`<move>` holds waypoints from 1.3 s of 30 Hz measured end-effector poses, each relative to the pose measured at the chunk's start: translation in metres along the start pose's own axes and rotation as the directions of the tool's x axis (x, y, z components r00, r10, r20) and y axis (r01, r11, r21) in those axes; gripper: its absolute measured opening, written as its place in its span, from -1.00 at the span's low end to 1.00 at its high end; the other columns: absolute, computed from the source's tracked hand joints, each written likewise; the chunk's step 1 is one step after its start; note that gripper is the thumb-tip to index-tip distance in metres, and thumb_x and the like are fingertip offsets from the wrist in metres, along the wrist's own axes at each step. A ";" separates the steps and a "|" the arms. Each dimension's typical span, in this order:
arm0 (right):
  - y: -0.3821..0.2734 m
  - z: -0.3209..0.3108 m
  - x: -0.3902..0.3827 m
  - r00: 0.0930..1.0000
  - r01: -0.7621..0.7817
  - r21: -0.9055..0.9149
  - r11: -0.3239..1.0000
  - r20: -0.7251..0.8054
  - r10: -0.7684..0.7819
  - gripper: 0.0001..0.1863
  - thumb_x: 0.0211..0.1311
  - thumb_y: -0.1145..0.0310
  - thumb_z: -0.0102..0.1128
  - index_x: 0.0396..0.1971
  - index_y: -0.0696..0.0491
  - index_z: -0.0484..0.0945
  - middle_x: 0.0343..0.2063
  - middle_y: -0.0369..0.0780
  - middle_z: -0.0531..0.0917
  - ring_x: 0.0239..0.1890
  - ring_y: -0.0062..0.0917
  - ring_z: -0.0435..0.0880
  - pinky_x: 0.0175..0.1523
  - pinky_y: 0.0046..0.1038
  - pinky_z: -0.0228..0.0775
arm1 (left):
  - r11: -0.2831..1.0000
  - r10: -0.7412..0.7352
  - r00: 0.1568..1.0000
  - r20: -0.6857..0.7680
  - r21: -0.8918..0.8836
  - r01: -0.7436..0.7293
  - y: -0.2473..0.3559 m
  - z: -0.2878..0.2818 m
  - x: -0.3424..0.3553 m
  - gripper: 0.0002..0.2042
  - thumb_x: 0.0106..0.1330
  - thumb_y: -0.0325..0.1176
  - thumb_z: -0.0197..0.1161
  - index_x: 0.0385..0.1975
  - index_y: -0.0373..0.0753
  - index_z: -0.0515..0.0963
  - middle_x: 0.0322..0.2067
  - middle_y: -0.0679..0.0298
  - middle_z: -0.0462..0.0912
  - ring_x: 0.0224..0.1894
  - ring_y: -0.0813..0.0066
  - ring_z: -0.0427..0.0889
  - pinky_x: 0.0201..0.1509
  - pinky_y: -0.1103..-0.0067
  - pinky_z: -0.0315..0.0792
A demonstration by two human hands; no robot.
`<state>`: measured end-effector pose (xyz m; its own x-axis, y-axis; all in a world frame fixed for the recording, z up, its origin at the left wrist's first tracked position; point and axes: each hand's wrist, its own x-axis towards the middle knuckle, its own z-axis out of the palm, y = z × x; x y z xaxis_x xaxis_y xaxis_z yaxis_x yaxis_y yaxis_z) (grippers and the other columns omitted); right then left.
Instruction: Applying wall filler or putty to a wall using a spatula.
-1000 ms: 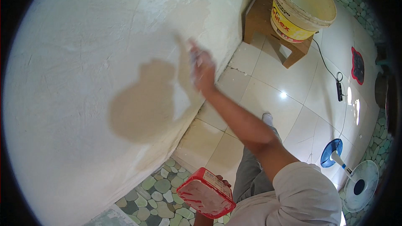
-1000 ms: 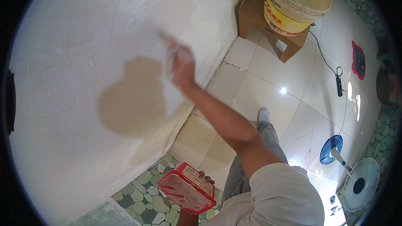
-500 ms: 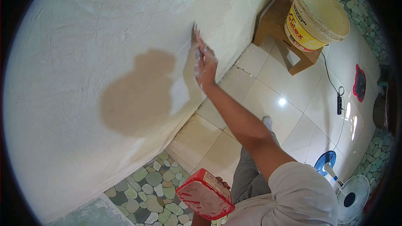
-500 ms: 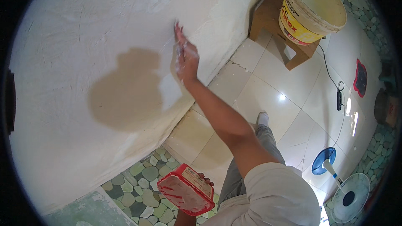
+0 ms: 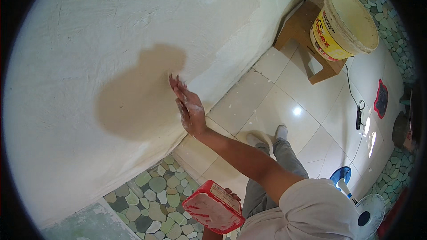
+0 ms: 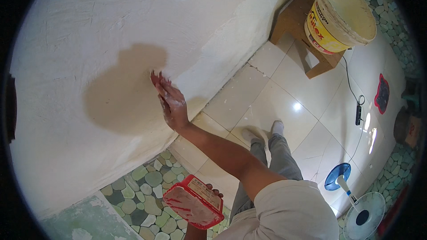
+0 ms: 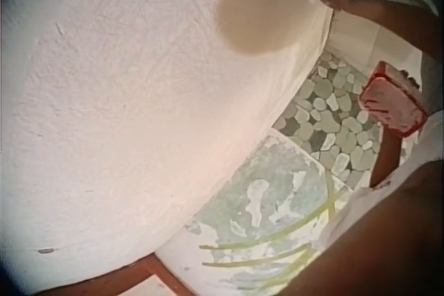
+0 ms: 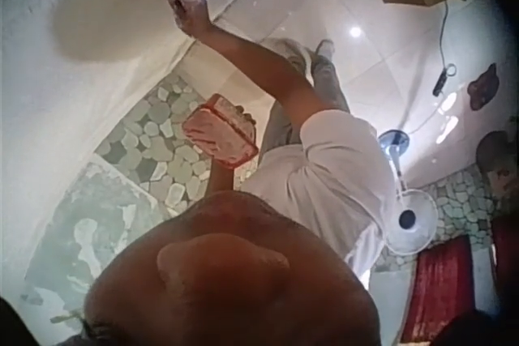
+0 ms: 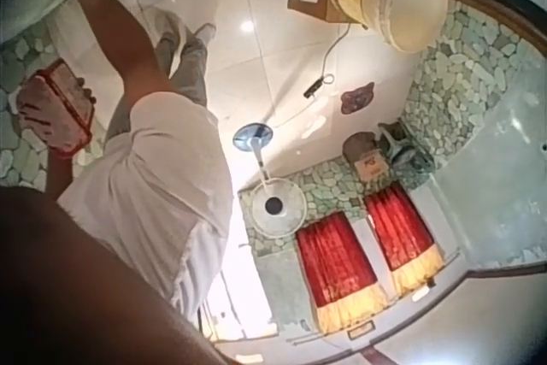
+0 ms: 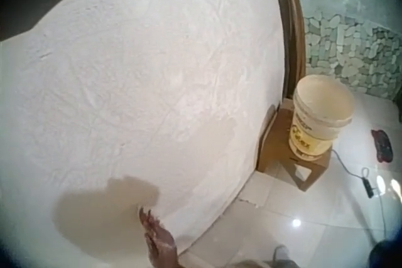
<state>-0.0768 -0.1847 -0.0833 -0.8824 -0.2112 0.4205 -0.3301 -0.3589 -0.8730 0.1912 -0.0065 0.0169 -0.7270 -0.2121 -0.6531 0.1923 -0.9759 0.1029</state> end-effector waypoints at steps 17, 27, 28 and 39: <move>0.095 -0.194 0.177 0.791 -0.042 -0.412 0.910 -0.571 -0.222 -0.65 0.41 0.50 -0.03 0.12 0.30 0.46 0.05 -0.05 0.61 0.08 -0.49 0.58 0.23 -0.51 0.32 | 0.965 0.179 0.980 0.082 0.182 -0.191 -0.016 0.028 -0.001 -0.41 0.35 0.07 0.08 0.20 -0.28 0.36 0.09 0.07 0.49 0.15 0.08 0.47 0.32 0.16 0.28; 0.109 -0.165 0.157 0.900 -0.081 -0.074 0.994 -0.433 0.041 -0.65 0.40 0.53 0.03 0.14 0.29 0.45 0.07 -0.12 0.60 0.10 -0.55 0.54 0.23 -0.57 0.31 | 0.980 -0.005 1.000 0.017 -0.197 0.008 -0.010 -0.007 -0.006 -0.24 0.30 0.21 0.08 0.22 -0.42 0.28 0.11 -0.14 0.44 0.21 -0.10 0.39 0.18 0.15 0.48; 0.102 -0.154 0.145 0.909 -0.112 -0.070 0.991 -0.409 0.074 -0.64 0.41 0.52 0.03 0.15 0.29 0.45 0.08 -0.12 0.59 0.12 -0.55 0.53 0.25 -0.56 0.30 | 0.980 0.005 0.999 -0.047 -0.198 -0.014 -0.010 -0.006 -0.008 -0.22 0.29 0.21 0.08 0.22 -0.44 0.27 0.10 -0.18 0.43 0.21 -0.12 0.38 0.13 0.16 0.53; 0.062 -0.081 0.057 0.941 -0.231 0.041 0.972 -0.246 0.234 -0.60 0.40 0.49 0.05 0.21 0.21 0.42 0.18 -0.16 0.52 0.17 -0.57 0.47 0.27 -0.56 0.24 | 0.984 0.029 0.997 0.070 -0.177 -0.016 -0.010 -0.007 -0.001 -0.18 0.22 0.21 0.19 0.22 -0.44 0.27 0.09 -0.16 0.45 0.21 -0.08 0.39 0.12 0.18 0.53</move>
<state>-0.1747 -0.1457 -0.1333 -0.9897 -0.0587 0.1306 -0.1034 -0.3378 -0.9355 0.1947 0.0043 0.0111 -0.7653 -0.2433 -0.5960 0.3174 -0.9481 -0.0206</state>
